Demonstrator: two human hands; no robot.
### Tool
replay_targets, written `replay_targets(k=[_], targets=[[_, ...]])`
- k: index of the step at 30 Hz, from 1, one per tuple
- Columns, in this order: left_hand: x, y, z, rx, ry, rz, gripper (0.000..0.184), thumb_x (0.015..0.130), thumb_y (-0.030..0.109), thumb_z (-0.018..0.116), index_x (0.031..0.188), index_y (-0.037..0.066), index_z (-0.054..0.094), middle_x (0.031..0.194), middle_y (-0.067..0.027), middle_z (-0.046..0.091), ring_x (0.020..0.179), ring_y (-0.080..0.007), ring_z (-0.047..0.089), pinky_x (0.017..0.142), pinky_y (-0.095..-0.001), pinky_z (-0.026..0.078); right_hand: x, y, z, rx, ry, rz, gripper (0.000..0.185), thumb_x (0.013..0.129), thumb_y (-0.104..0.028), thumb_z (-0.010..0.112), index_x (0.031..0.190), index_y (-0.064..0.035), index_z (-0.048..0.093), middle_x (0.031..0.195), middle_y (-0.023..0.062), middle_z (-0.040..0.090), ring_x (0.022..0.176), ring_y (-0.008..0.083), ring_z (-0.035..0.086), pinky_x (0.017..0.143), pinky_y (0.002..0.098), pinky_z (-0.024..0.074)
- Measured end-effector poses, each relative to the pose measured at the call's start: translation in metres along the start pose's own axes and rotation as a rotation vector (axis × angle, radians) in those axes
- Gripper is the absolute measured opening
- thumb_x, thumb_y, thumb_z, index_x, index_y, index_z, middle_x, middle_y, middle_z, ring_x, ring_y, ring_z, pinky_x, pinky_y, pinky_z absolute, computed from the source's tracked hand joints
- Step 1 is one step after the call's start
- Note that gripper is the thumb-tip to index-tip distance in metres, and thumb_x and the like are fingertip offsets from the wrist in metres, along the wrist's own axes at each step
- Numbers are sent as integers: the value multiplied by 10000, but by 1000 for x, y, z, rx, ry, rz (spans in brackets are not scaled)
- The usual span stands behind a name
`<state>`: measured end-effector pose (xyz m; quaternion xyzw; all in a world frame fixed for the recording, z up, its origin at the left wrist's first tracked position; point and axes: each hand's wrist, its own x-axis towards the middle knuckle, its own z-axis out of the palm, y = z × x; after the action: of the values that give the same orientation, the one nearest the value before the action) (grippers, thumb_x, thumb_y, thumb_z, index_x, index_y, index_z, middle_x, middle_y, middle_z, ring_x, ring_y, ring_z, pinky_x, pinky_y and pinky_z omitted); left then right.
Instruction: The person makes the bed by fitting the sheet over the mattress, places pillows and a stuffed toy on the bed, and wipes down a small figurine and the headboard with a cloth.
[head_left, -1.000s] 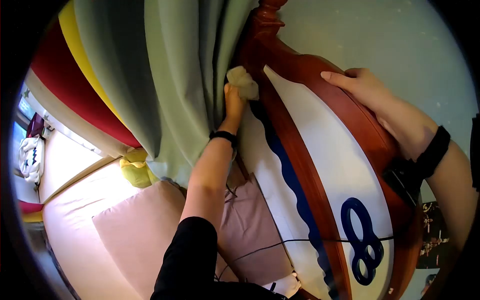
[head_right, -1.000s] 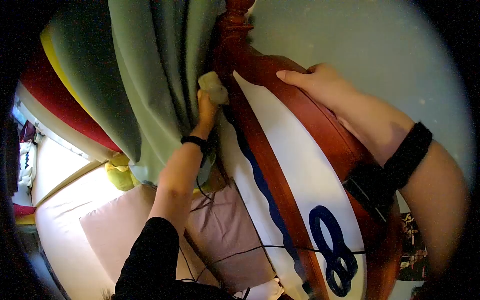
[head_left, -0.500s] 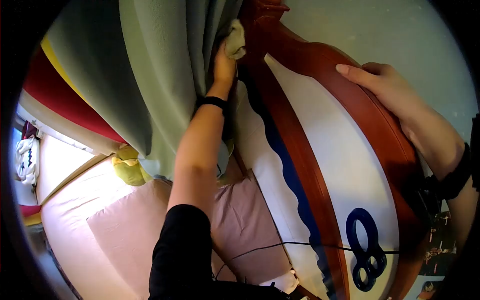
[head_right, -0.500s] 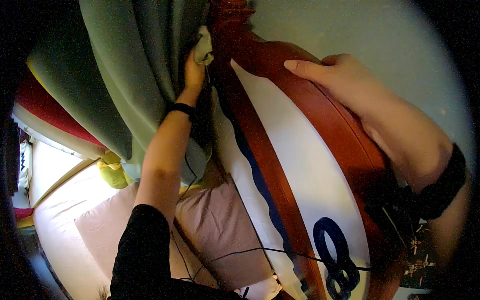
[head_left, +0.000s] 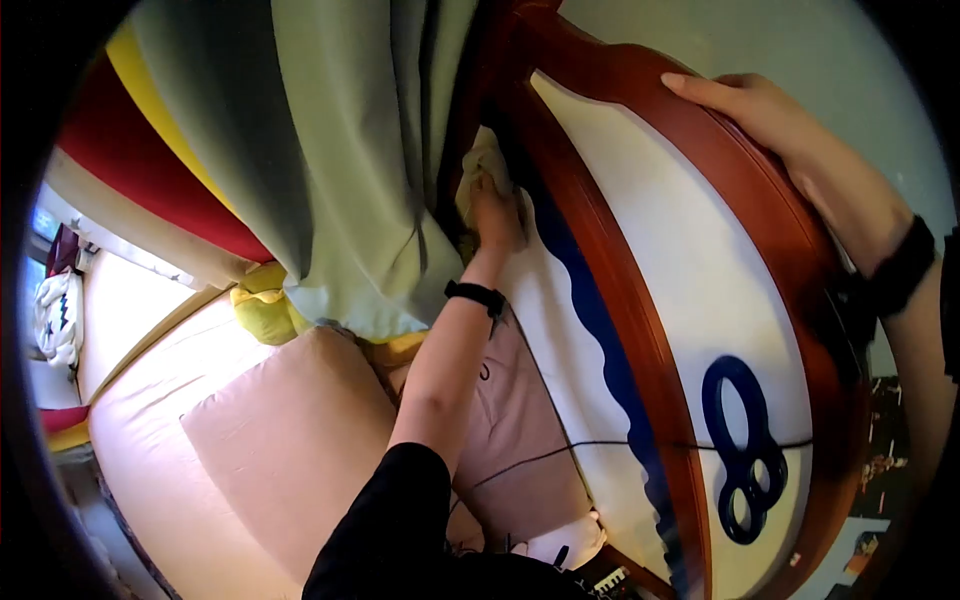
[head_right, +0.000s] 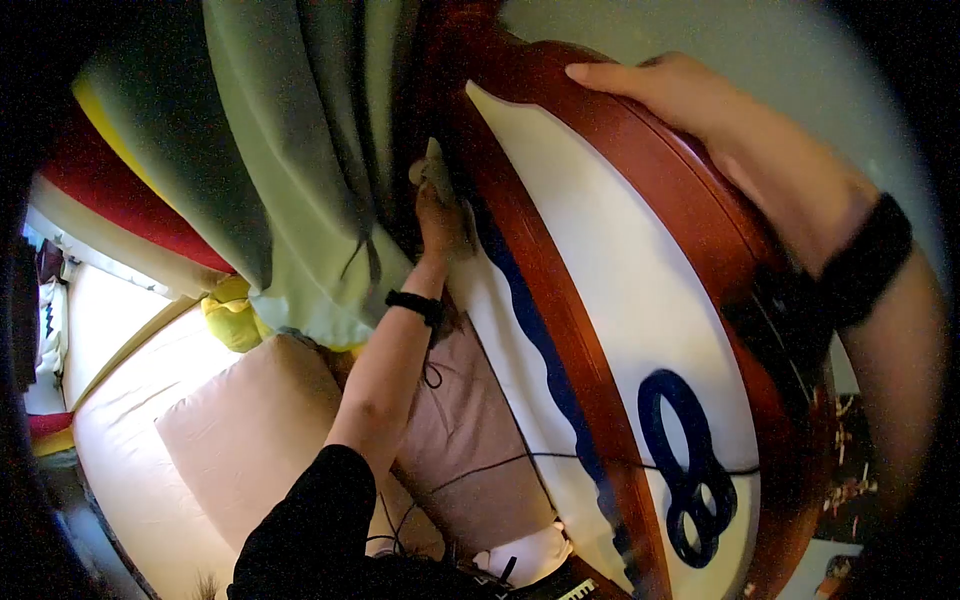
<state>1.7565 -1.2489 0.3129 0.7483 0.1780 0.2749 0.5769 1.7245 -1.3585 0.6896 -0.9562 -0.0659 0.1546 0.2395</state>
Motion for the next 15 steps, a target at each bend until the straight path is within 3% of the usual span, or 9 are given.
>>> replay_targets(k=[1,3,4,6,8,10,11,14,15], targets=[[-16,-23,19,101,67,38,398,779,7,512,1163,-73,446,1101,-250,460,1014,-420,450,877,-425,387,-4,-1,2,55,-1,-32,735,719,-512,679,1117,91,541,960,219,626,764,233,650,661,277,526],[-66,-45,38,-503,-8,-197,387,752,-7,528,1126,-76,453,1077,-252,454,1003,-421,450,876,-422,384,-6,1,-1,41,1,-58,736,715,-513,684,1114,89,543,959,217,628,763,235,650,663,279,526],[-93,15,-10,64,-102,100,413,705,-26,552,1102,-78,452,1069,-250,445,988,-418,453,874,-413,384,-5,1,-2,24,-1,-89,738,710,-514,689,1112,88,545,958,216,629,762,237,650,666,281,527],[-132,25,-18,-76,-157,-26,432,673,-41,563,1094,-57,466,1073,-246,444,989,-423,452,865,-406,388,-6,2,-4,-1,20,-129,747,706,-518,691,1115,88,543,956,218,629,756,242,650,666,283,527],[-177,36,-31,-190,-254,51,445,672,-42,561,1109,-15,481,1053,-232,470,1009,-403,463,884,-394,392,-1,4,-5,-33,43,-171,755,701,-522,693,1118,89,541,955,220,630,750,247,651,665,285,527],[-203,45,-55,-208,-344,59,450,665,-52,566,1106,6,500,1048,-222,480,1013,-384,480,889,-387,398,10,13,-6,-399,345,-254,795,698,-557,674,1126,97,530,958,231,627,776,272,648,686,309,525],[-202,35,-58,-242,-312,17,456,667,-58,559,1113,21,509,1057,-219,483,1019,-377,484,896,-389,397,8,15,-5,-519,476,-291,803,705,-588,647,1161,61,517,1028,237,599,916,283,614,802,331,490],[-147,15,-59,-232,-18,132,477,686,-65,523,1153,29,505,1144,-222,459,1046,-398,471,923,-392,386,-73,-6,-3,-203,439,-382,911,683,-652,615,1185,96,485,1093,261,571,979,357,579,859,380,451],[-117,12,-64,-92,-47,137,484,691,-65,520,1168,6,486,1180,-242,437,1069,-425,450,940,-413,375,-109,-14,-4,-182,362,-348,812,732,-627,580,1206,26,487,1114,213,558,1044,305,541,902,354,416]])
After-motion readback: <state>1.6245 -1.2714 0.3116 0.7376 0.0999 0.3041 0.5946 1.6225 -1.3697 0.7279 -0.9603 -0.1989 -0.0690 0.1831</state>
